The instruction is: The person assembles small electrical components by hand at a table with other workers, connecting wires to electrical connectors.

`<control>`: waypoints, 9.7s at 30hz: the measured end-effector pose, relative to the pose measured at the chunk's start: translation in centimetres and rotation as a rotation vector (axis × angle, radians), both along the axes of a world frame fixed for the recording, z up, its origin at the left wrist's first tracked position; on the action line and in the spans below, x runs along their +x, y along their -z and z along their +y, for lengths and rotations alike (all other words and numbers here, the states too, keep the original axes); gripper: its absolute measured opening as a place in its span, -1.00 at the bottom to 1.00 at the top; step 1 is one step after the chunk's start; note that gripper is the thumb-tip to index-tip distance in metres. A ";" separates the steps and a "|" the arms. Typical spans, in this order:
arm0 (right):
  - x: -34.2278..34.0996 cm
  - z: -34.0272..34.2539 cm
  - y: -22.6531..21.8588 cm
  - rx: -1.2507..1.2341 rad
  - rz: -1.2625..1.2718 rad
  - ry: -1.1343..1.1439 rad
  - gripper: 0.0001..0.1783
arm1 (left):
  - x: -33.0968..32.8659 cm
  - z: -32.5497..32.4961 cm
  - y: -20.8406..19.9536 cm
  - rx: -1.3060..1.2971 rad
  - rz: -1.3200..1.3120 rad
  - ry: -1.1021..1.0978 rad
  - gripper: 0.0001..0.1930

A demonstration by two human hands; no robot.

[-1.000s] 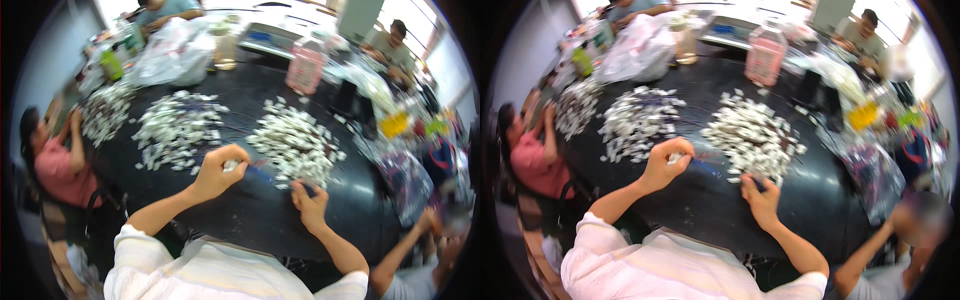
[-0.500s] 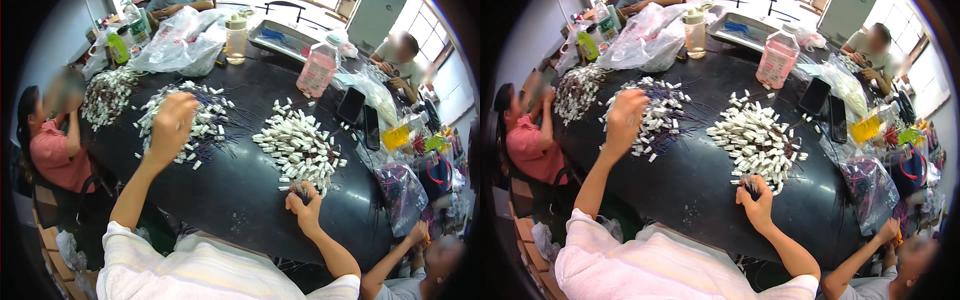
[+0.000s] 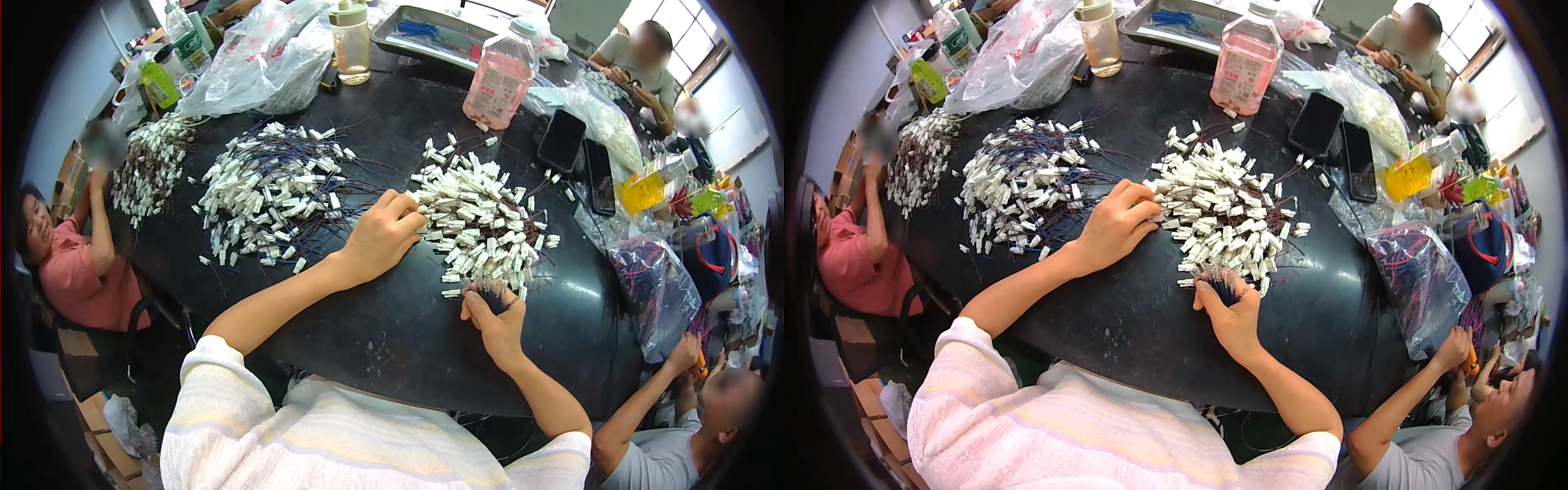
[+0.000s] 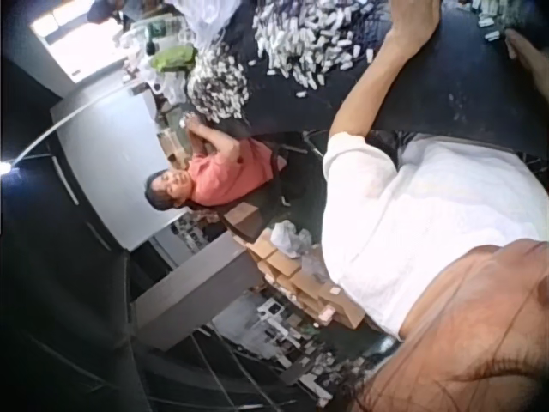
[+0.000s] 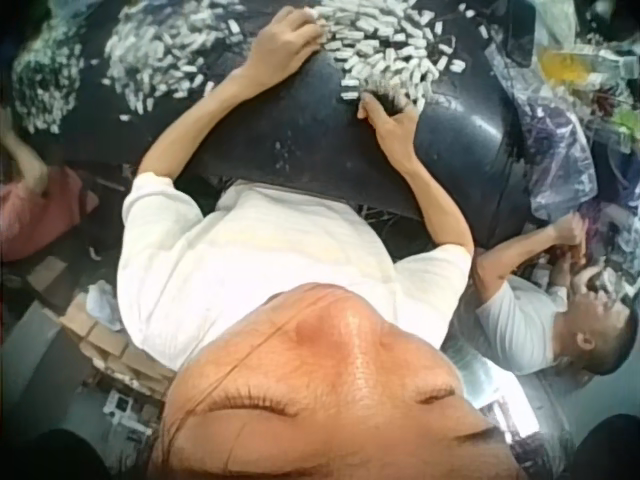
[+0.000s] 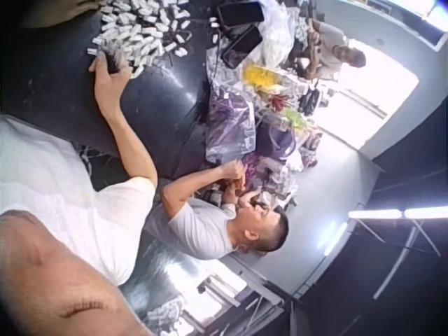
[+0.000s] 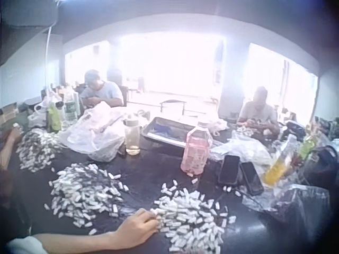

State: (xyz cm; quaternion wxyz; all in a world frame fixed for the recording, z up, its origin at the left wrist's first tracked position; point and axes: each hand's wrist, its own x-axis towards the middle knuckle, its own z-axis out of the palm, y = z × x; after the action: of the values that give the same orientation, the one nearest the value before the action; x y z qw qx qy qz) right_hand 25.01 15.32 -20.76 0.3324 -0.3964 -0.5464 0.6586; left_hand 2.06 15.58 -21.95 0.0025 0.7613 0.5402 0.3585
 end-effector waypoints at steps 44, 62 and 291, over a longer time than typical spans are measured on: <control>0.7 1.1 0.0 -0.021 0.014 -0.073 -0.84 | 2.6 -4.7 0.0 -0.673 -0.984 0.112 -0.82; 0.1 1.0 0.1 0.181 -0.175 -0.186 -0.86 | 3.0 -5.0 -0.1 -0.674 -0.880 0.244 -0.83; -0.1 0.1 0.0 -0.088 0.171 -0.036 -0.92 | -1.0 -1.6 -2.5 0.026 0.054 0.076 -0.75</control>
State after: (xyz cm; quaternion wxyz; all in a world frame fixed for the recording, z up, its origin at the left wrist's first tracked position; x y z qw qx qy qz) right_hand 24.93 15.41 -20.78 0.3483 -0.3428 -0.4937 0.7193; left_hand 1.06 13.97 -19.42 -0.0083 0.7907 0.5060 0.3445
